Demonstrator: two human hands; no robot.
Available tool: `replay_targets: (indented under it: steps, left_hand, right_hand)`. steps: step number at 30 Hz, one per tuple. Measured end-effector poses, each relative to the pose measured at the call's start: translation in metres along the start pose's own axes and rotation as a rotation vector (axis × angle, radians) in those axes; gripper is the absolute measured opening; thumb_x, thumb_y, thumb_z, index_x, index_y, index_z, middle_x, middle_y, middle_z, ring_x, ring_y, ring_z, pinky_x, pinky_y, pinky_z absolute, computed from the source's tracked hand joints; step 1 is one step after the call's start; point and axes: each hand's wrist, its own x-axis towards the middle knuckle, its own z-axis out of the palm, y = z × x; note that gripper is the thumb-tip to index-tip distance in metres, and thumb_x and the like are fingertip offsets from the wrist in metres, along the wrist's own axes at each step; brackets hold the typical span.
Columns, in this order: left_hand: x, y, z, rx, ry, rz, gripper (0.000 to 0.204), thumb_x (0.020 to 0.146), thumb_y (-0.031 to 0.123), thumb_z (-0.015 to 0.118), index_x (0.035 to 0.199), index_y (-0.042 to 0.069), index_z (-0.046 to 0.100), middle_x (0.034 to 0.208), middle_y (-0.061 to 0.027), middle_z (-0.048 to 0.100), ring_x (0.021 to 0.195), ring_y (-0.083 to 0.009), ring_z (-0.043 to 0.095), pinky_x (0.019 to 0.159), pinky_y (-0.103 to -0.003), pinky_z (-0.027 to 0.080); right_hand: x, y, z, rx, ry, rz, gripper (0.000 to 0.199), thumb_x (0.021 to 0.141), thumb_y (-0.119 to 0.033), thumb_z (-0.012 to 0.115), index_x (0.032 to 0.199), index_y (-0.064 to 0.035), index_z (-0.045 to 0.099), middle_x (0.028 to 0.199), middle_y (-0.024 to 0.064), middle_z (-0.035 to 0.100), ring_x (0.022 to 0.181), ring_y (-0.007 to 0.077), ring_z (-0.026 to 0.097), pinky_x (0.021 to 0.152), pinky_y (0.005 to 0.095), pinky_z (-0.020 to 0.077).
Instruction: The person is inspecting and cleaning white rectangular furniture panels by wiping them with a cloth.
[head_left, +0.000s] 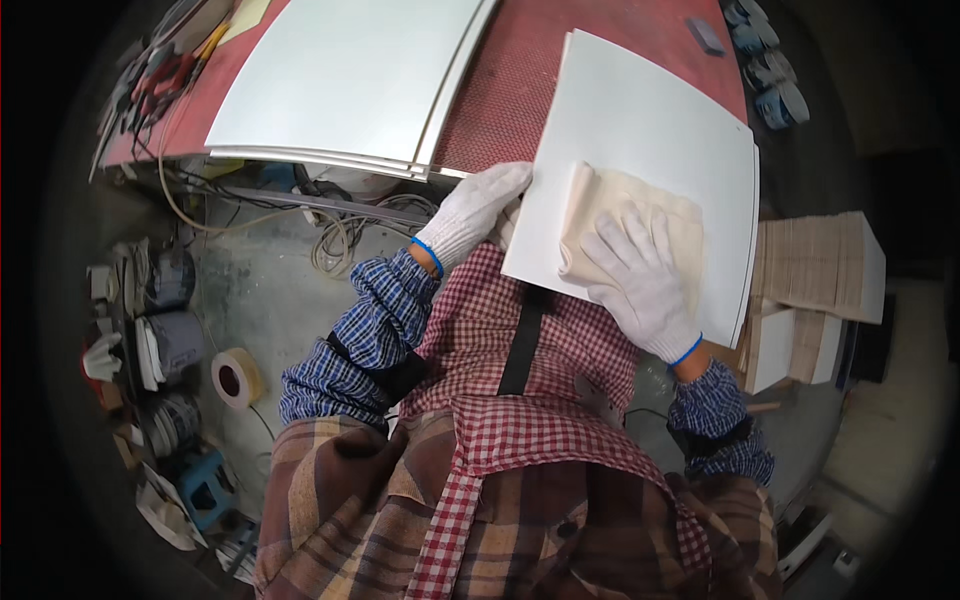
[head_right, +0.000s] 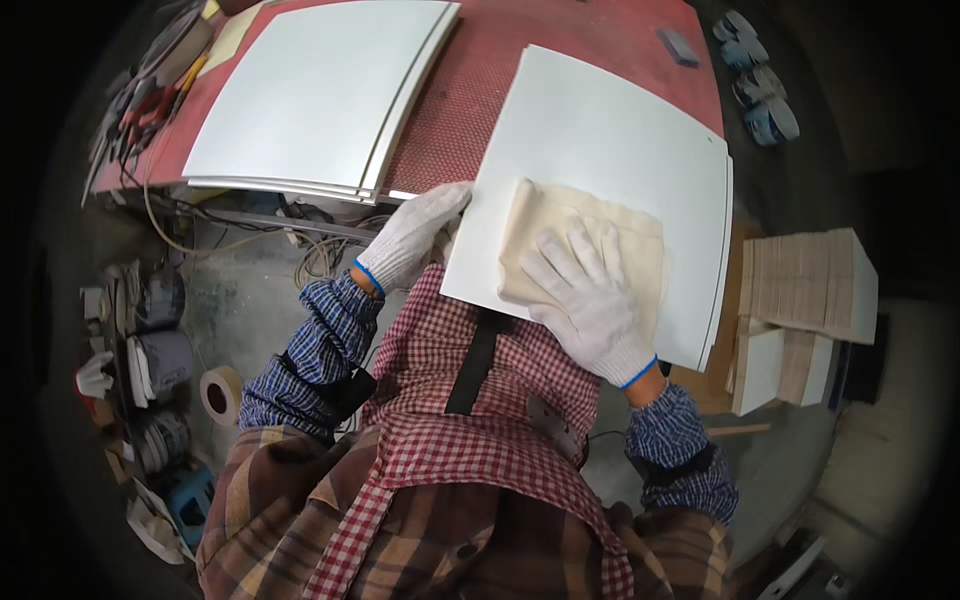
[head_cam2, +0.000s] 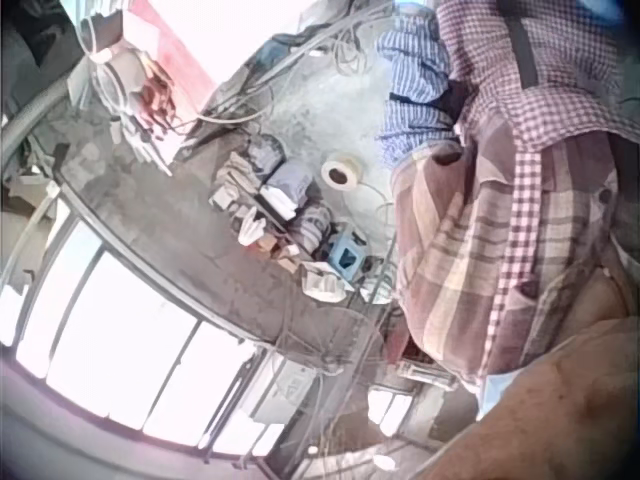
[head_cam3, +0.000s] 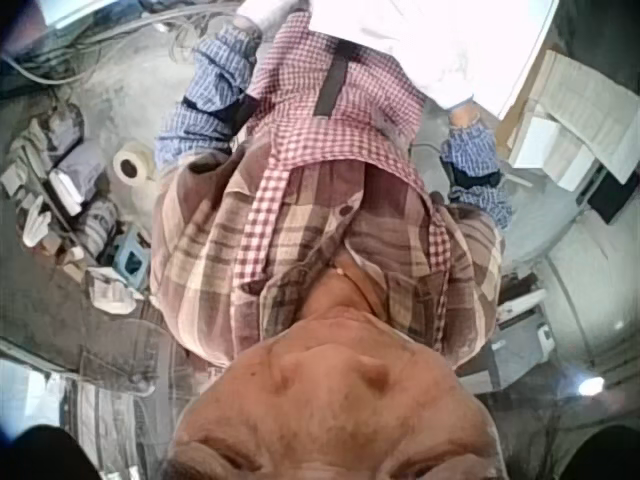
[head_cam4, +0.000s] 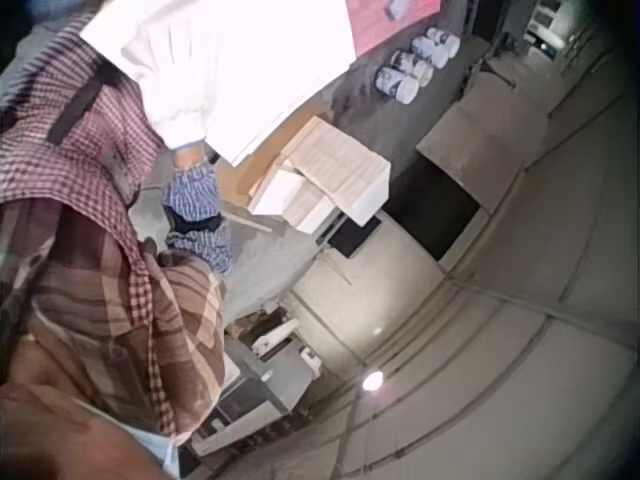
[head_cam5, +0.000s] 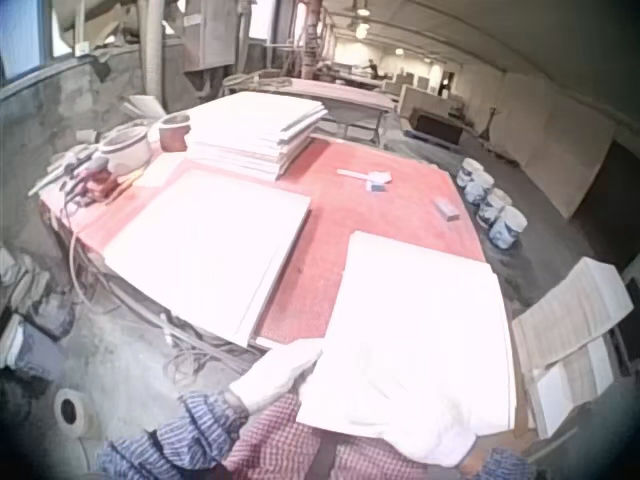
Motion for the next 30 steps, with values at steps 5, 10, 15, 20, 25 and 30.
replay_targets:
  steps: [5,10,15,20,25,30]
  left_hand:
    - [-0.029,-0.018,-0.014,-0.245,-0.142,-0.079,0.052,0.110,0.039,0.045,0.133,-0.004,0.061,0.090,-0.0097,0.074,0.062,-0.0117,0.067,0.056,-0.022,0.055]
    - [-0.039,-0.013,-0.016,-0.273,-0.167,-0.051,0.042,0.108,0.036,0.048,0.124,0.002,0.066,0.089,-0.0077,0.073,0.063,-0.0122,0.068,0.057,-0.023,0.058]
    - [-0.032,-0.011,-0.010,-0.195,-0.145,-0.045,0.038,0.106,0.035,0.051,0.115,0.001,0.066,0.086,-0.0082,0.071,0.065,-0.0126,0.070,0.059,-0.026,0.059]
    - [-0.022,-0.013,-0.006,-0.144,-0.069,-0.103,0.040,0.104,0.038,0.056,0.115,0.002,0.066,0.086,-0.0076,0.071,0.066,-0.0128,0.070,0.059,-0.027,0.060]
    - [-0.019,-0.003,-0.005,0.044,-0.017,0.007,0.038,0.102,0.039,0.060,0.110,0.002,0.068,0.084,-0.0061,0.069,0.065,-0.0133,0.069,0.057,-0.027,0.059]
    - [-0.013,0.010,0.003,0.087,0.030,-0.042,0.033,0.096,0.037,0.068,0.101,0.005,0.069,0.078,0.0001,0.066,0.057,-0.0103,0.064,0.053,-0.025,0.055]
  right_hand:
    - [-0.008,0.011,0.009,0.030,-0.089,-0.114,0.059,0.090,-0.035,0.068,0.143,-0.0091,0.060,0.156,0.0156,0.047,0.151,0.0460,0.029,0.125,0.0640,0.0109]
    - [-0.011,0.010,0.010,0.033,-0.083,-0.091,0.058,0.095,-0.038,0.063,0.144,-0.0071,0.058,0.160,0.0177,0.043,0.153,0.0479,0.024,0.125,0.0666,0.0061]
    - [-0.010,0.016,0.009,0.024,-0.103,-0.113,0.057,0.098,-0.039,0.061,0.145,-0.0071,0.057,0.162,0.0169,0.041,0.154,0.0478,0.022,0.125,0.0663,0.0052]
    - [-0.003,0.008,0.008,-0.002,-0.100,-0.078,0.059,0.097,-0.040,0.061,0.146,-0.0075,0.056,0.162,0.0169,0.040,0.154,0.0474,0.022,0.125,0.0666,0.0060]
    - [0.021,-0.021,0.012,-0.004,-0.120,-0.220,0.059,0.092,-0.042,0.067,0.144,-0.0146,0.060,0.159,0.0119,0.046,0.152,0.0426,0.030,0.124,0.0680,0.0106]
    - [0.022,-0.032,0.005,0.003,-0.122,-0.339,0.058,0.089,-0.044,0.069,0.141,-0.0192,0.063,0.154,0.0088,0.052,0.147,0.0412,0.037,0.122,0.0687,0.0165]
